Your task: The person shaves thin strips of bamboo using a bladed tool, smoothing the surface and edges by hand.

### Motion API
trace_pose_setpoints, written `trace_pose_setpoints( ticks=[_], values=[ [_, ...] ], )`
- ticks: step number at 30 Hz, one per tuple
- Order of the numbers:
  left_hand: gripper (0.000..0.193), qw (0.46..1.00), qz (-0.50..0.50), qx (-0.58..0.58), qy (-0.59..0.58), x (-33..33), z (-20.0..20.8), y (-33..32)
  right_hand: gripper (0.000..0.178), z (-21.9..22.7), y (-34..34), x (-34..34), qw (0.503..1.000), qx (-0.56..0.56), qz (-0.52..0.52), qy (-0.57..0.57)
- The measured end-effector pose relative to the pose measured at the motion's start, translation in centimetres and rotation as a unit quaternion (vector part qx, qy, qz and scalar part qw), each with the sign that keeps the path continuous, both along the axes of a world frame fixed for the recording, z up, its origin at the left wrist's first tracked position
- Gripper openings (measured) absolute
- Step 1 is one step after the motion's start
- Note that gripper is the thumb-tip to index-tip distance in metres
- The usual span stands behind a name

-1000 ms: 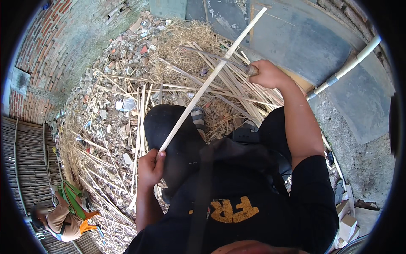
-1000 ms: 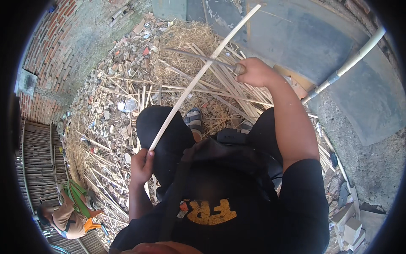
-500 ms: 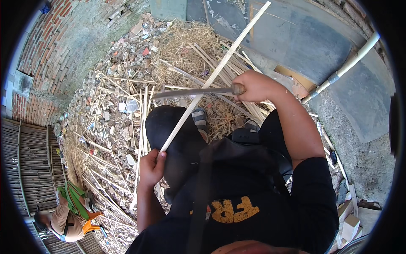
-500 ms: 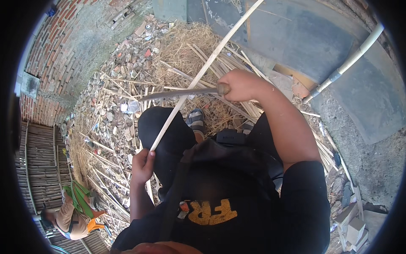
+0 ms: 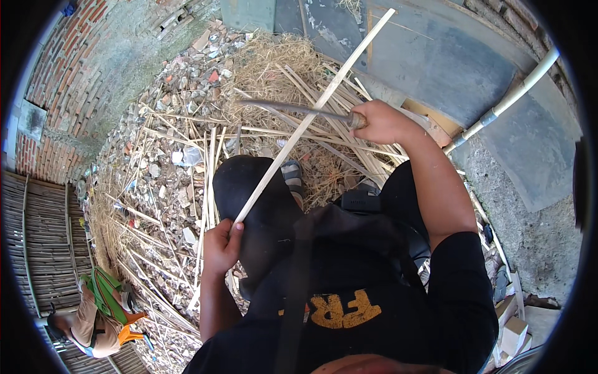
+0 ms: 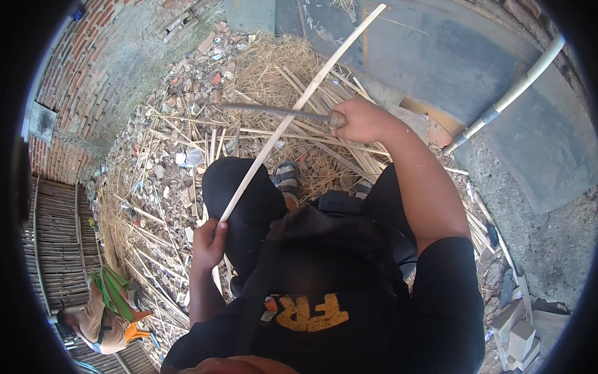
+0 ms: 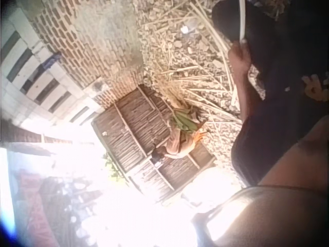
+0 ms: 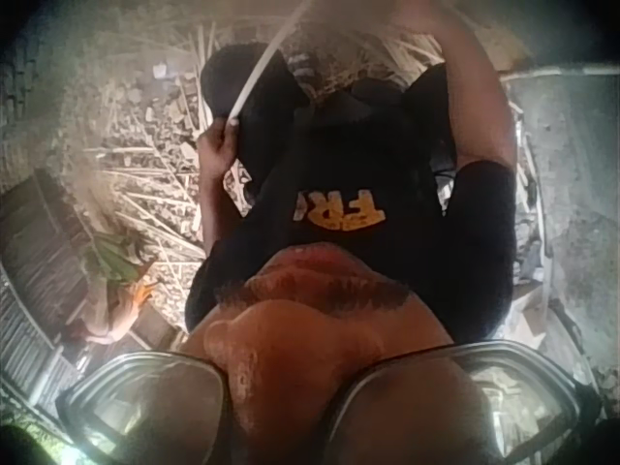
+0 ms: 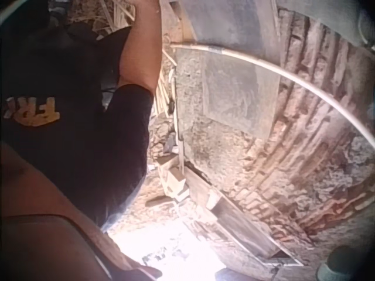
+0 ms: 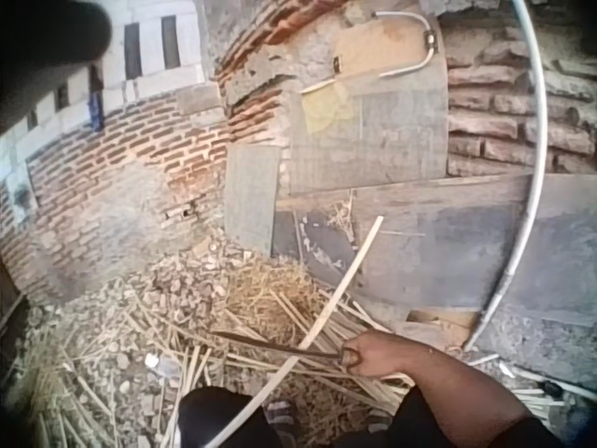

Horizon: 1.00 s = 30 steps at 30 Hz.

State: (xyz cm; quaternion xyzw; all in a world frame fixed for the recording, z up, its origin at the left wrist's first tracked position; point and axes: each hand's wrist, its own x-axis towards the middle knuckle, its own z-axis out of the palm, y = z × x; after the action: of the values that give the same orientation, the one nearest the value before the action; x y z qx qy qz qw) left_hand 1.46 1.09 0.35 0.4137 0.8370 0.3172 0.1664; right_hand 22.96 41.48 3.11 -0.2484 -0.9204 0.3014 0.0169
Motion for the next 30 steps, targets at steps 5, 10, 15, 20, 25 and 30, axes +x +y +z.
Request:
trace_pose_setpoints(
  ticks=[5,10,15,20,25,30],
  values=[
    [0.044,1.0,-0.007,0.007,-0.001,-0.1,0.1,-0.1,0.029,-0.6,-0.7,-0.5,0.998,0.01,0.056,0.008],
    [0.044,1.0,-0.004,0.012,-0.002,0.0,-0.2,-0.1,0.031,-0.3,1.5,0.4,0.999,-0.034,0.018,-0.003],
    [0.042,1.0,-0.003,-0.003,0.021,0.3,0.4,0.2,0.04,-0.7,2.0,0.6,0.998,0.001,-0.057,-0.017],
    [0.042,1.0,0.001,0.001,0.019,0.2,0.1,0.1,0.045,-1.5,1.7,0.3,0.999,0.006,-0.043,0.008],
    [0.043,1.0,-0.004,-0.004,0.016,0.2,0.3,0.1,0.04,0.3,-0.1,-0.3,1.0,-0.008,-0.003,-0.024],
    [0.045,1.0,-0.003,-0.002,0.016,0.3,0.3,0.2,0.039,-1.1,0.5,-0.2,1.0,0.016,0.013,0.008]
  ],
)
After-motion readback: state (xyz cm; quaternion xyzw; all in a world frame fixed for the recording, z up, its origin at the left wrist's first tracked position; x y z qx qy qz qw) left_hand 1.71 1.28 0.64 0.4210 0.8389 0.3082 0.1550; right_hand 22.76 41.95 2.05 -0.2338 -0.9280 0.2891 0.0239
